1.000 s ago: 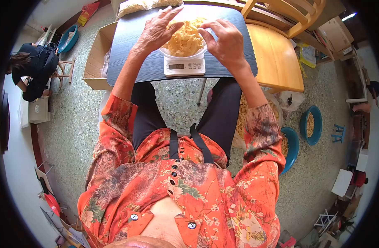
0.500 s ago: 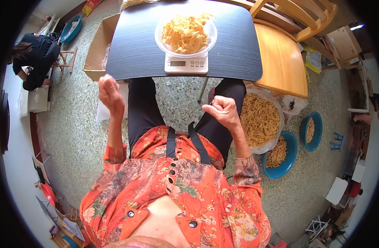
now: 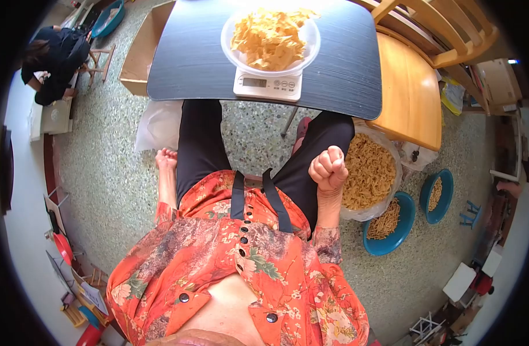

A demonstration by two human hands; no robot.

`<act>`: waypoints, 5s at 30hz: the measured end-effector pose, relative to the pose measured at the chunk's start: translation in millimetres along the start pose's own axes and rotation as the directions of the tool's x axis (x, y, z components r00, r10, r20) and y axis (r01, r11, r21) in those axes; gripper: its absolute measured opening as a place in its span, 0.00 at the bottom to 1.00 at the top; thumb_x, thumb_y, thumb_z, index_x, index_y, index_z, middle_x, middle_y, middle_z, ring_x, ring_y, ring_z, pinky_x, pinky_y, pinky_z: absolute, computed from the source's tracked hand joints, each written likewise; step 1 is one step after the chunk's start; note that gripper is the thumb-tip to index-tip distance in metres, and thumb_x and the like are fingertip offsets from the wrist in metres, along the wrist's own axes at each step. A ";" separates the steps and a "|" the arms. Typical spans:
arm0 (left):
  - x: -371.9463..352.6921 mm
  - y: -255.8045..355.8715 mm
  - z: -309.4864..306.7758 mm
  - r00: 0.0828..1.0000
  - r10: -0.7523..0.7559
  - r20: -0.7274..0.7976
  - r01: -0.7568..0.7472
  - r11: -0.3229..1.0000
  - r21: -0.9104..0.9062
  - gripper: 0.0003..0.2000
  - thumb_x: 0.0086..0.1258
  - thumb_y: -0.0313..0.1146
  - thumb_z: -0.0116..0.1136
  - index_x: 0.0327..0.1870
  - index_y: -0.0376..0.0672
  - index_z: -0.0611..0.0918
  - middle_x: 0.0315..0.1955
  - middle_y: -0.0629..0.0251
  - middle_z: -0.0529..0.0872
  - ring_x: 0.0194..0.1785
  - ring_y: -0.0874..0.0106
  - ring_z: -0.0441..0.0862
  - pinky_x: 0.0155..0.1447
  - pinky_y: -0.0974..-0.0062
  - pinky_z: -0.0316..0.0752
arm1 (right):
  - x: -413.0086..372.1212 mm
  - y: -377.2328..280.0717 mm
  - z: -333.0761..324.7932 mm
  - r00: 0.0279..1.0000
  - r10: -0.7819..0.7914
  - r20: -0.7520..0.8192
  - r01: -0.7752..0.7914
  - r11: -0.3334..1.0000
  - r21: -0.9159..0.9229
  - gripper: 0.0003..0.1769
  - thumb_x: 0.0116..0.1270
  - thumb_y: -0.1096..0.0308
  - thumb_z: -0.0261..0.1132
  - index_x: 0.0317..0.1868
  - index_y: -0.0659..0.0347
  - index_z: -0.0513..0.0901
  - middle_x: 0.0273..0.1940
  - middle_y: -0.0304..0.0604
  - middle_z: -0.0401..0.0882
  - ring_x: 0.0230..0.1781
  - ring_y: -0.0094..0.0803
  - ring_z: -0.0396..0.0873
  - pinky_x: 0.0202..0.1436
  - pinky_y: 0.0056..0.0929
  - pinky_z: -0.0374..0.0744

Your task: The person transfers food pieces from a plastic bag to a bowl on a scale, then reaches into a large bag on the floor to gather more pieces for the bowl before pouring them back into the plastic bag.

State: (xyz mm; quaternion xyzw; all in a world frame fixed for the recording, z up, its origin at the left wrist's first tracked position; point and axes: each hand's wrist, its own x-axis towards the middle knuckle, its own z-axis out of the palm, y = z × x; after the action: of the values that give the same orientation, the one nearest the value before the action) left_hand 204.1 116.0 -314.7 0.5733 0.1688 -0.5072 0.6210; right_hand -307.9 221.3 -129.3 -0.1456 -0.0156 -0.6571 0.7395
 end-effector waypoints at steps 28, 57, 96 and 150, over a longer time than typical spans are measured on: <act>114.0 -92.3 -89.4 0.818 -0.042 0.574 -0.499 0.447 0.743 0.10 0.71 0.38 0.63 0.35 0.40 0.87 0.25 0.71 0.84 0.27 0.80 0.78 0.32 0.77 0.72 | 0.8 3.7 20.9 0.978 0.061 -0.201 -0.051 0.997 0.054 0.15 0.74 0.71 0.64 0.30 0.51 0.68 0.19 0.26 0.54 0.14 0.16 0.51 0.17 0.16 0.56; 99.3 -23.3 36.0 0.774 0.604 0.192 -0.186 -0.075 0.980 0.22 0.56 0.43 0.75 0.48 0.42 0.83 0.49 0.51 0.79 0.55 0.52 0.80 0.56 0.56 0.77 | 23.6 -3.1 118.3 0.870 0.042 -0.491 -0.177 0.957 -0.231 0.23 0.70 0.70 0.72 0.28 0.49 0.62 0.21 0.26 0.58 0.15 0.14 0.53 0.14 0.14 0.53; 112.3 29.0 -1.2 0.687 0.343 0.641 -0.635 -0.146 0.758 0.06 0.58 0.32 0.71 0.31 0.42 0.88 0.35 0.61 0.85 0.42 0.62 0.85 0.44 0.64 0.80 | 27.2 -3.1 110.7 0.842 0.080 -0.533 -0.256 0.929 -0.266 0.20 0.73 0.65 0.69 0.32 0.50 0.63 0.25 0.28 0.61 0.19 0.16 0.58 0.21 0.16 0.62; -325.4 -29.0 125.1 -0.435 0.022 0.900 -0.900 -0.028 -0.434 0.15 0.55 0.23 0.73 0.44 0.42 0.85 0.38 0.62 0.84 0.35 0.60 0.82 0.37 0.68 0.80 | 39.0 111.5 61.5 0.837 -0.383 -0.390 -0.390 0.081 -0.917 0.09 0.70 0.68 0.69 0.35 0.62 0.79 0.24 0.34 0.79 0.24 0.17 0.74 0.28 0.23 0.75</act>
State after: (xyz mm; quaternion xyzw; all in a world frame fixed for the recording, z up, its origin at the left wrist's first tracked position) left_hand -5.8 152.5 -37.3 0.2546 -0.8409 -0.2111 0.4284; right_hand -183.4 208.6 -83.8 -0.4127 0.6462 -0.4952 0.4086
